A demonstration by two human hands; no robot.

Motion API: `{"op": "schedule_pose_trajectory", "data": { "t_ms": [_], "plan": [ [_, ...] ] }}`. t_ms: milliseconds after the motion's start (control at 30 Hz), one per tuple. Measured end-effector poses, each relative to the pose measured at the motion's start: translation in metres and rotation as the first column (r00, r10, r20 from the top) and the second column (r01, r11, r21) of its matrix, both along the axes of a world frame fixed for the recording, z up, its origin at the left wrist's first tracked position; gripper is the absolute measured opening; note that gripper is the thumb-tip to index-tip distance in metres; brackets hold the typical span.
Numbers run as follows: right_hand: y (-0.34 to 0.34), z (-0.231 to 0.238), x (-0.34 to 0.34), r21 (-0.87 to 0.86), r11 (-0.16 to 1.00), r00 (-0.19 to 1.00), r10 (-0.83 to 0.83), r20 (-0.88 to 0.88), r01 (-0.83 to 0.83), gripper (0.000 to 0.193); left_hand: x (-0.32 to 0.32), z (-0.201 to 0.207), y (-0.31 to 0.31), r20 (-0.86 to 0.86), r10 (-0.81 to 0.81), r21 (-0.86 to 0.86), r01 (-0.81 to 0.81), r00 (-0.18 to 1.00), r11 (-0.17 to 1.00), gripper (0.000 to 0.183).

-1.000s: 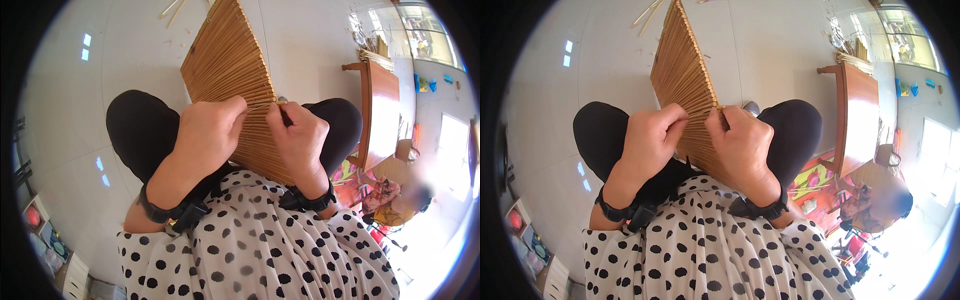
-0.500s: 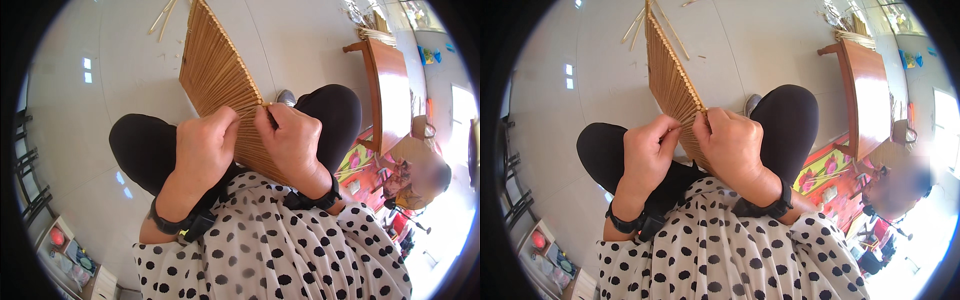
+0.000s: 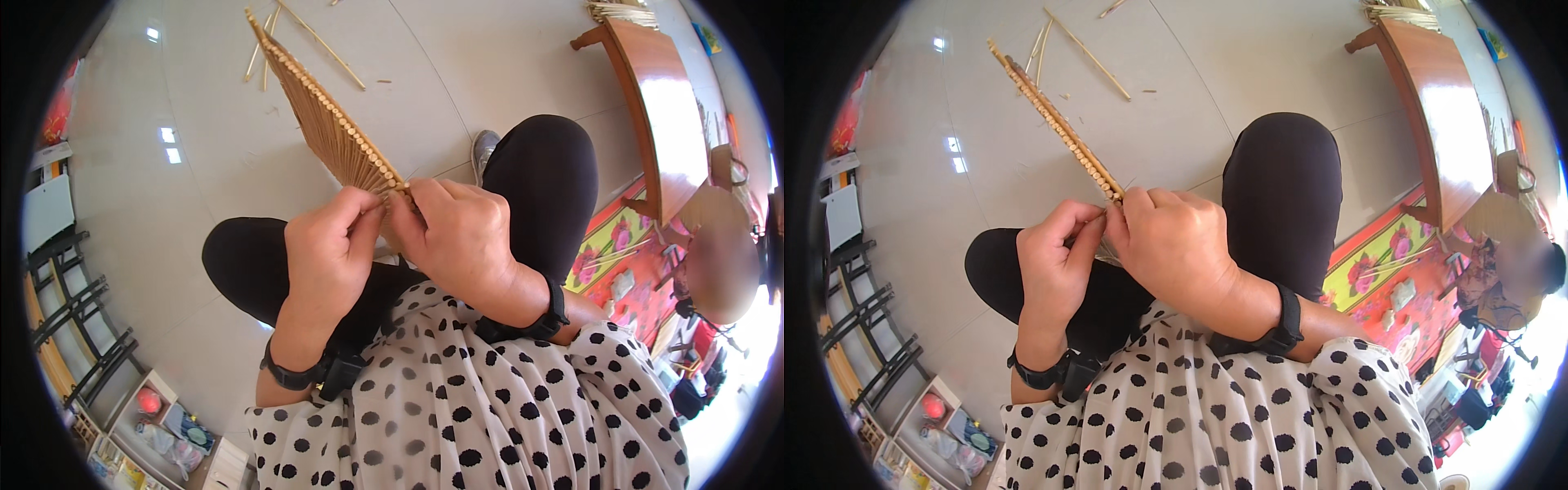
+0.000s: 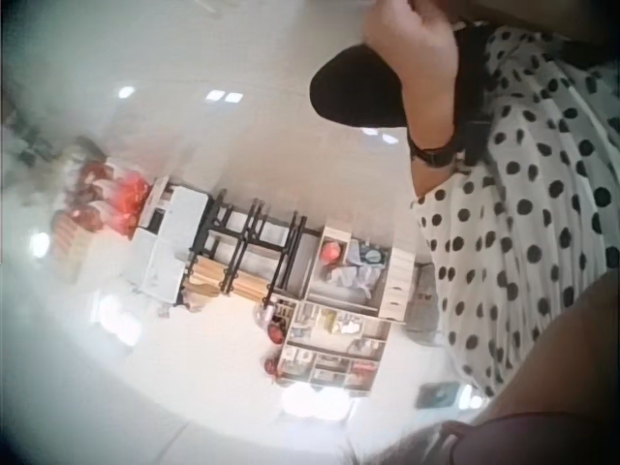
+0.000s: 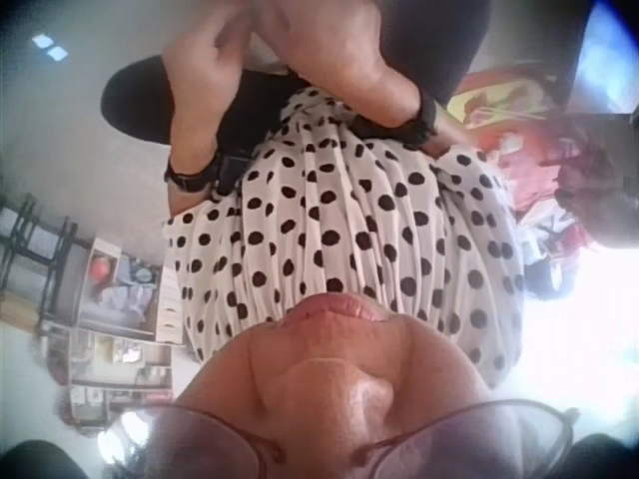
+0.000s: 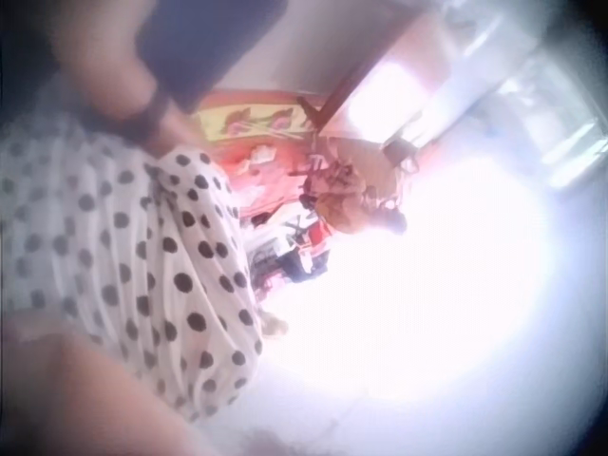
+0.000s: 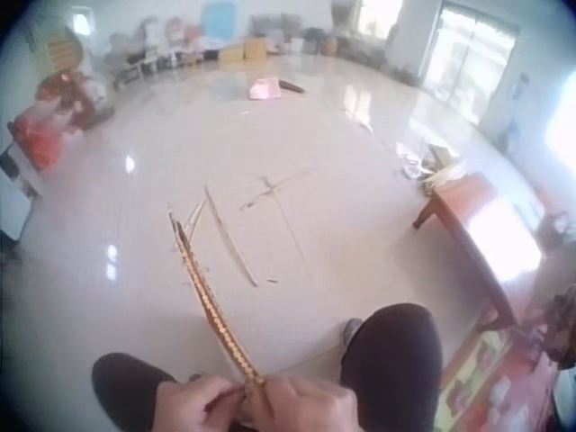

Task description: The person sits on the floor and weaves a basket using thin wooden strips and a white string. They repeatedly thread the string through the strips, pull it tight, and adjust the basket's shape.

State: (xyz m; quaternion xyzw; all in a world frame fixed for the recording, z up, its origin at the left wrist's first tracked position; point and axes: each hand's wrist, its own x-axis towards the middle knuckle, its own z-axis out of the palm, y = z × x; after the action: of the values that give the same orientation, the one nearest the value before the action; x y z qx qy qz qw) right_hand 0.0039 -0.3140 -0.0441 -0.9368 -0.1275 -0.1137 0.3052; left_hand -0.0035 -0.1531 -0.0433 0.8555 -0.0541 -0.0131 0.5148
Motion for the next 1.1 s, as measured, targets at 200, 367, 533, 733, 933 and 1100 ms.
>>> {"op": "schedule_pose_trajectory", "data": {
  "t_ms": [200,367,533,733,933,1100],
  "plan": [
    [0.003,0.0,0.0,0.073,0.997,1.0,-0.008,-0.015,0.009,0.029,0.0,0.012,0.006,-0.175,0.003,0.031,0.003,0.985,1.0,0.005],
    [0.001,0.004,-0.001,0.062,0.998,0.999,0.001,-0.044,0.002,0.027,-0.002,0.021,0.003,-0.279,0.061,0.053,-0.048,0.958,0.997,0.004],
    [0.0,0.003,0.001,0.072,0.997,1.0,-0.009,-0.012,0.01,0.02,0.0,0.022,0.002,-0.302,0.071,0.018,-0.069,0.951,0.997,0.003],
    [-0.003,0.0,0.002,0.058,0.998,0.999,0.019,-0.04,-0.016,0.022,0.007,0.017,-0.008,-0.26,0.058,-0.018,-0.065,0.964,0.998,0.006],
    [-0.002,0.0,0.0,0.089,0.996,0.999,0.023,-0.039,-0.02,0.02,0.018,0.024,-0.02,-0.311,0.086,-0.065,-0.111,0.947,0.992,0.01],
    [-0.003,0.003,-0.001,0.077,0.997,0.993,0.027,-0.115,-0.018,0.018,0.02,0.012,-0.012,-0.34,0.012,-0.135,-0.061,0.94,0.989,0.011]
  ]
}}
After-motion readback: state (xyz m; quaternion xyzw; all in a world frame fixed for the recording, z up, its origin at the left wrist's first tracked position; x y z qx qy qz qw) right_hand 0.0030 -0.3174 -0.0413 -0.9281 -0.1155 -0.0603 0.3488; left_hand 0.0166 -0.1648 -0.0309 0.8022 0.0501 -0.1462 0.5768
